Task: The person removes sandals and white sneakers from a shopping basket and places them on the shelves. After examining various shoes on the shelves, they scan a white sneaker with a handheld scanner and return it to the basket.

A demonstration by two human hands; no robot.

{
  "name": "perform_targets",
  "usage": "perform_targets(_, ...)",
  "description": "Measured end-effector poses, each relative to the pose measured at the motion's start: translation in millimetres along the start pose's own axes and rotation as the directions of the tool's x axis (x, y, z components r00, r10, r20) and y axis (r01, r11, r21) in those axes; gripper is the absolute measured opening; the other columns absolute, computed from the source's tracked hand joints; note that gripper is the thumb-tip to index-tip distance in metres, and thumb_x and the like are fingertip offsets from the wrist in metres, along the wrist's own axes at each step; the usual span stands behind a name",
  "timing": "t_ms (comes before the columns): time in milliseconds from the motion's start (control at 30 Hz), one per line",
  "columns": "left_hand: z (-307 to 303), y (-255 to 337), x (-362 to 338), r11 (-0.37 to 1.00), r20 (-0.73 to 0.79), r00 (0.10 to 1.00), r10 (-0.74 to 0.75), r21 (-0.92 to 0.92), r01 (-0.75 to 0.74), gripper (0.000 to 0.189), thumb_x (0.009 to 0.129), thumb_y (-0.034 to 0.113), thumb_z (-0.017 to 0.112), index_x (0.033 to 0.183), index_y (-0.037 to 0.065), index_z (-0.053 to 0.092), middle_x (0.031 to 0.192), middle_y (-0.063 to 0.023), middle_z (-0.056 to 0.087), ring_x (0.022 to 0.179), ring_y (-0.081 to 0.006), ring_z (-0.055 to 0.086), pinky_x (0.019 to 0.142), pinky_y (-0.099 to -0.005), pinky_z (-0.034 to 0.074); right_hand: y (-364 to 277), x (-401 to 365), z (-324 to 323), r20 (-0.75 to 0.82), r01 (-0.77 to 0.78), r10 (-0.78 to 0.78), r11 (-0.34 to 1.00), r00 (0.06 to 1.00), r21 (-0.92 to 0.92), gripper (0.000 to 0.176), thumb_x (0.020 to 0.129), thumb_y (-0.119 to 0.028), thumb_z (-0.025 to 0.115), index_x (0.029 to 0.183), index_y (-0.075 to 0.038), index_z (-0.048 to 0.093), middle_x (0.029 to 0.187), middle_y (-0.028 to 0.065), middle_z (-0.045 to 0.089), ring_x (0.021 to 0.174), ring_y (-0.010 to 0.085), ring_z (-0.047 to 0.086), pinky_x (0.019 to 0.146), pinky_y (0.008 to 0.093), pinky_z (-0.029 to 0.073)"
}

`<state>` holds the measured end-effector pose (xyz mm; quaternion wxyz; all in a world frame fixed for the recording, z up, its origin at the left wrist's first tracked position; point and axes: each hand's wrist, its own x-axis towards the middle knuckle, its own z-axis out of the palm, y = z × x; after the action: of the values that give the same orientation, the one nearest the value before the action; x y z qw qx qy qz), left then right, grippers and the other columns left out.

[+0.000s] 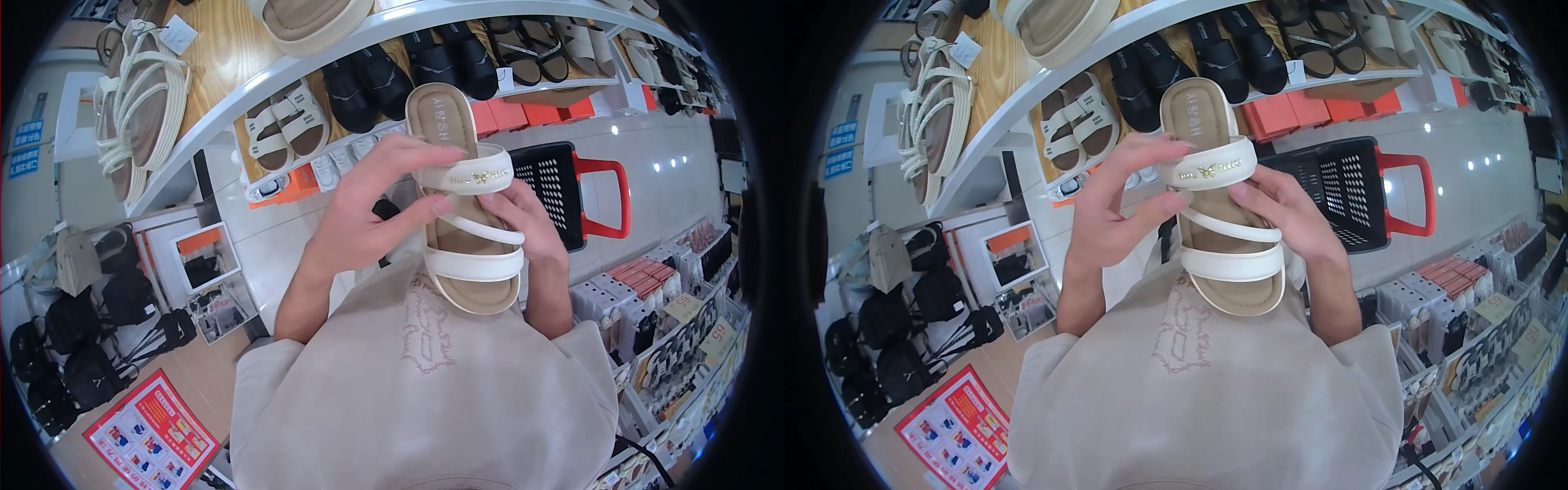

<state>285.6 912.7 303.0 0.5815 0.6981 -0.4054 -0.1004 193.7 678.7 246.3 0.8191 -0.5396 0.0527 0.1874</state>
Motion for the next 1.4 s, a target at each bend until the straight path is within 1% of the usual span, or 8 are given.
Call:
perform_targets(33,1.0,0.5,0.6,1.0,-0.002,1.0,-0.001,0.0,0.001,0.047,0.086,0.001,0.075,0.132,-0.001,0.063,0.126,-0.0131,0.068,0.115,-0.0262,0.063,0.111,-0.0442,0.042,1.0,-0.2,0.5,0.001,-0.001,0.001,1.0,1.0,-0.001,0.044,0.106,-0.025,0.059,0.141,0.003,0.056,0.127,0.0085,0.067,0.113,0.012,0.063,0.097,0.0284,0.05)
perform_targets(100,3.4,2.9,2.5,0.999,-0.013,0.999,0.029,0.037,-0.029,0.045,0.086,0.003,0.076,0.129,-0.001,0.065,0.123,-0.0131,0.07,0.115,-0.0266,0.063,0.112,-0.0454,0.041,2.4,-1.3,3.3,-0.002,-0.015,0.016,0.988,1.0,0.153,0.042,0.105,-0.023,0.059,0.139,0.002,0.058,0.129,0.009,0.066,0.115,0.0131,0.063,0.099,0.0291,0.05)
perform_targets(400,4.6,5.8,2.7,0.995,-0.003,0.997,-0.081,-0.054,0.08,0.031,0.094,0.005,0.069,0.124,-0.002,0.069,0.118,-0.0121,0.072,0.112,-0.0249,0.063,0.113,-0.0477,0.041,5.1,-0.3,7.9,-0.016,-0.042,0.045,0.984,0.999,0.174,0.041,0.104,-0.02,0.06,0.138,0.003,0.058,0.131,0.0101,0.066,0.118,0.0149,0.063,0.101,0.0301,0.05)
perform_targets(833,9.1,2.9,2.1,0.985,-0.02,0.994,-0.106,-0.136,0.102,0.025,0.095,0.004,0.069,0.12,0.0,0.067,0.112,-0.0099,0.072,0.11,-0.0211,0.063,0.116,-0.0489,0.036,9.4,2.1,6.5,-0.003,-0.056,0.058,0.983,0.998,0.173,0.041,0.104,-0.02,0.061,0.138,0.002,0.058,0.13,0.01,0.066,0.117,0.0147,0.063,0.1,0.0297,0.05)
perform_targets(900,11.6,1.4,1.0,0.986,-0.062,0.993,-0.104,-0.139,0.094,0.021,0.097,0.01,0.069,0.116,0.003,0.069,0.105,-0.0072,0.067,0.099,-0.018,0.062,0.088,-0.0305,0.047,9.2,2.9,6.6,0.001,-0.056,0.057,0.987,0.998,0.149,0.041,0.104,-0.02,0.061,0.138,0.002,0.058,0.13,0.0098,0.066,0.117,0.0145,0.063,0.1,0.0296,0.051)
perform_targets(1033,10.9,1.2,-0.2,0.986,-0.059,0.993,-0.103,-0.14,0.094,0.02,0.096,0.011,0.071,0.113,0.002,0.068,0.104,-0.0069,0.066,0.099,-0.017,0.062,0.088,-0.0302,0.046,9.8,3.2,6.0,0.004,-0.06,0.06,0.99,0.998,0.13,0.041,0.104,-0.021,0.06,0.138,0.001,0.058,0.13,0.0096,0.066,0.117,0.0144,0.063,0.101,0.0302,0.05)
perform_targets(1100,10.4,3.9,-1.2,0.972,-0.059,0.984,-0.167,-0.176,0.154,0.018,0.092,0.004,0.072,0.11,0.001,0.066,0.103,-0.0059,0.066,0.103,-0.0172,0.059,0.117,-0.0472,0.036,9.6,3.7,5.6,0.039,-0.082,0.078,0.992,0.996,0.096,0.04,0.105,-0.02,0.06,0.138,0.002,0.058,0.13,0.0093,0.066,0.118,0.0143,0.062,0.102,0.0307,0.048)
perform_targets(1400,8.7,5.6,-3.1,0.962,-0.048,0.97,-0.239,-0.149,0.229,0.016,0.091,0.007,0.074,0.104,0.003,0.067,0.098,-0.0035,0.064,0.1,-0.0163,0.059,0.116,-0.0448,0.038,10.1,5.1,9.4,0.037,-0.075,0.074,0.997,0.997,0.034,0.041,0.105,-0.016,0.059,0.141,0.001,0.055,0.13,0.0079,0.065,0.117,0.0135,0.061,0.103,0.0309,0.047)
